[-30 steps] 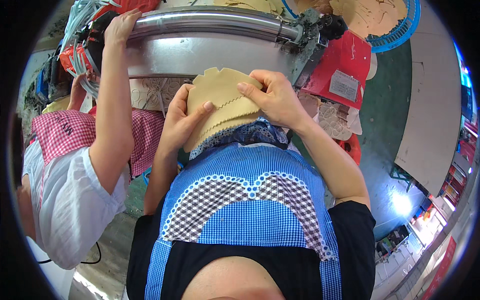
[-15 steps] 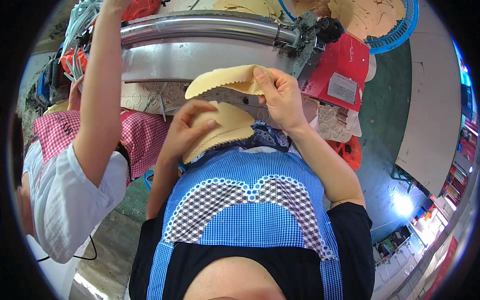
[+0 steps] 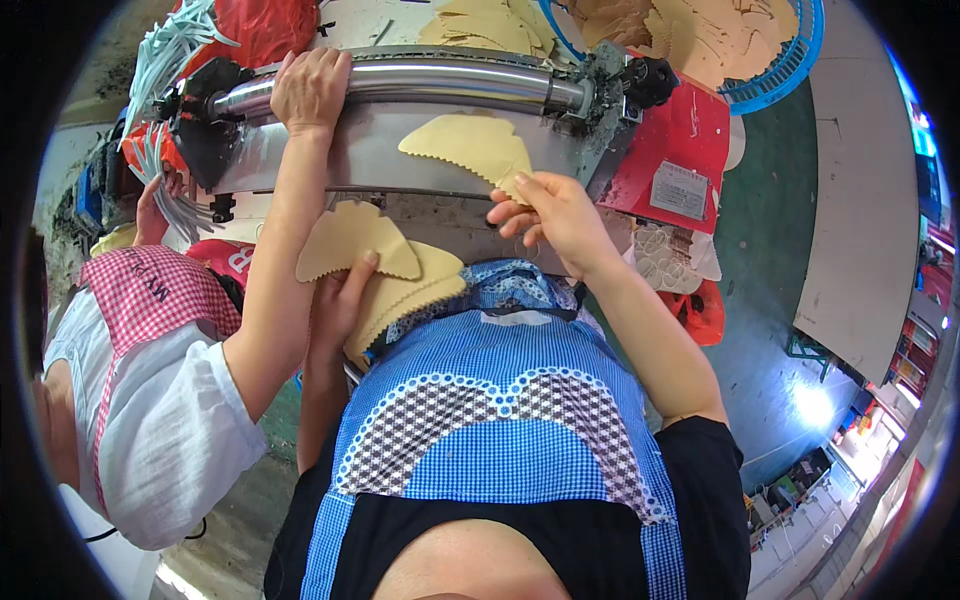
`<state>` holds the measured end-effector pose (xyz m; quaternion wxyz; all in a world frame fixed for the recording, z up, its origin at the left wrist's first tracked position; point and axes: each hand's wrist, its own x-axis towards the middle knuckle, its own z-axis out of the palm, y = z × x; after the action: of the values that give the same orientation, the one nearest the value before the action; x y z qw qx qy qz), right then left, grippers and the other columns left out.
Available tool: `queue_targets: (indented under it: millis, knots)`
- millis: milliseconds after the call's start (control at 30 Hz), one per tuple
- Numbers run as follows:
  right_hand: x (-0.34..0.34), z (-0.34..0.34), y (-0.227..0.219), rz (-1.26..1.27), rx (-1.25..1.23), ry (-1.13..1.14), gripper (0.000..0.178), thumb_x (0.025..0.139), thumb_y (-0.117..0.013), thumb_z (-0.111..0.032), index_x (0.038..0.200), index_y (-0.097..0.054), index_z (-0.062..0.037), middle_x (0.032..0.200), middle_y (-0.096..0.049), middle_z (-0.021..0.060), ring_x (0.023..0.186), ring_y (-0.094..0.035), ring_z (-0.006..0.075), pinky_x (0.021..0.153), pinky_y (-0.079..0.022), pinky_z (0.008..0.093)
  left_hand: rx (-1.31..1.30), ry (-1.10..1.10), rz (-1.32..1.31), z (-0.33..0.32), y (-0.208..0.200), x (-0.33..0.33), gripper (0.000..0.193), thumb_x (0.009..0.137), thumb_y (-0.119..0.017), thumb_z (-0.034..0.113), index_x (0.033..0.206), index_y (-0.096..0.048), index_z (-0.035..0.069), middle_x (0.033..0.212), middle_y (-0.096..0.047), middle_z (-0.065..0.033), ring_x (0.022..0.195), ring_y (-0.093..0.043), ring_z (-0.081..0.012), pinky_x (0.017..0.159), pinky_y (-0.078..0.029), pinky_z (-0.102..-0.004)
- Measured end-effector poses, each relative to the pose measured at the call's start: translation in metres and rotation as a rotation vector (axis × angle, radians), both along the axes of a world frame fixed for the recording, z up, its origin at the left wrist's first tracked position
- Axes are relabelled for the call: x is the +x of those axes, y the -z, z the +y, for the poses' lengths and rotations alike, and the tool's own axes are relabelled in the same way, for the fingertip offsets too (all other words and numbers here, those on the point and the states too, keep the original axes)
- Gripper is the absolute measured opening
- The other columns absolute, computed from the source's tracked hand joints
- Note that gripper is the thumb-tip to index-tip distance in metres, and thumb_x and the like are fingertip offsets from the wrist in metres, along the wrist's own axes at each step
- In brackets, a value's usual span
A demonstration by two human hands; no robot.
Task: The person takes cut pieces from a workstation, sorts and aligns them by hand into stacks, and secures the bundles with rubber bands.
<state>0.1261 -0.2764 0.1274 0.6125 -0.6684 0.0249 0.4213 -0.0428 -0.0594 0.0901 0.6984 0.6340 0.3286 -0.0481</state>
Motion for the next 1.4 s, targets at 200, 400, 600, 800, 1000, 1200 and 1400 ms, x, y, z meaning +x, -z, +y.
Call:
queue_targets:
  millis: [200,400,600,800,1000,1200,1400]
  knots:
    - [0.013,0.053,-0.015,0.194,0.186,0.123,0.031,0.096,-0.048,-0.026,0.106,-0.059,0.0017,0.09,-0.064,0.0088,0.078,-0.061,0.0102,0.066,-0.05,0.0195,-0.2,0.06,-0.027,-0.019,-0.043,-0.004,0.033,0.094,-0.054,0.026,0.106,-0.062,-0.005,0.1,-0.064,-0.0058,0.093,-0.057,-0.0106,0.082,-0.045,-0.0254]
    - [-0.019,0.037,-0.008,-0.839,-0.057,-0.301,0.016,0.09,-0.058,-0.017,0.092,-0.061,-0.0011,0.083,-0.061,0.0071,0.075,-0.056,0.0126,0.065,-0.049,0.0271,-0.165,0.295,-0.234,-0.011,-0.027,0.015,0.021,0.091,-0.06,0.019,0.093,-0.063,-0.002,0.088,-0.064,-0.0036,0.085,-0.057,-0.0086,0.08,-0.045,-0.024]
    - [0.023,0.016,0.016,0.075,0.198,-0.08,0.018,0.094,-0.051,-0.018,0.092,-0.057,-0.0016,0.078,-0.061,0.0085,0.07,-0.057,0.0084,0.063,-0.046,0.0197,-0.197,0.006,-0.297,-0.014,-0.025,0.01,0.021,0.085,-0.065,0.009,0.102,-0.056,0.0,0.101,-0.06,-0.007,0.084,-0.057,-0.0091,0.074,-0.047,-0.0227]
    - [-0.001,0.044,-0.009,-0.248,0.071,-0.127,0.023,0.092,-0.056,-0.02,0.098,-0.057,0.0019,0.087,-0.065,0.0096,0.075,-0.06,0.0132,0.07,-0.049,0.0255,-0.06,0.079,-0.215,-0.005,-0.025,0.021,0.023,0.087,-0.065,0.018,0.098,-0.058,0.0,0.082,-0.063,-0.0034,0.077,-0.059,-0.0068,0.068,-0.048,-0.0225]
    - [-0.017,0.039,-0.023,-0.641,-0.094,-0.413,0.028,0.088,-0.062,-0.023,0.077,-0.057,0.0016,0.055,-0.051,0.0081,0.054,-0.05,0.0075,0.049,-0.039,0.0267,-0.236,0.076,-0.197,-0.011,-0.025,0.026,0.028,0.088,-0.064,0.019,0.105,-0.057,-0.002,0.087,-0.064,-0.0047,0.08,-0.06,-0.0081,0.071,-0.049,-0.0234]
    - [-0.022,0.02,0.001,-0.366,-0.015,-0.24,0.028,0.094,-0.053,-0.021,0.078,-0.058,0.0015,0.057,-0.05,-0.0017,0.05,-0.041,0.0047,0.046,-0.036,0.0217,-0.271,0.105,-0.299,-0.006,-0.016,0.003,0.023,0.087,-0.063,0.009,0.104,-0.051,-0.002,0.096,-0.063,-0.0077,0.085,-0.061,-0.0095,0.075,-0.05,-0.0229]
    - [0.014,0.031,0.002,0.183,0.173,0.254,0.025,0.094,-0.051,-0.016,0.108,-0.056,0.0042,0.096,-0.066,0.0142,0.081,-0.063,0.0112,0.065,-0.05,0.0162,-0.293,0.065,-0.209,0.004,-0.015,0.007,0.016,0.089,-0.061,0.01,0.098,-0.053,-0.001,0.086,-0.063,-0.0046,0.073,-0.06,-0.0061,0.063,-0.049,-0.0203]
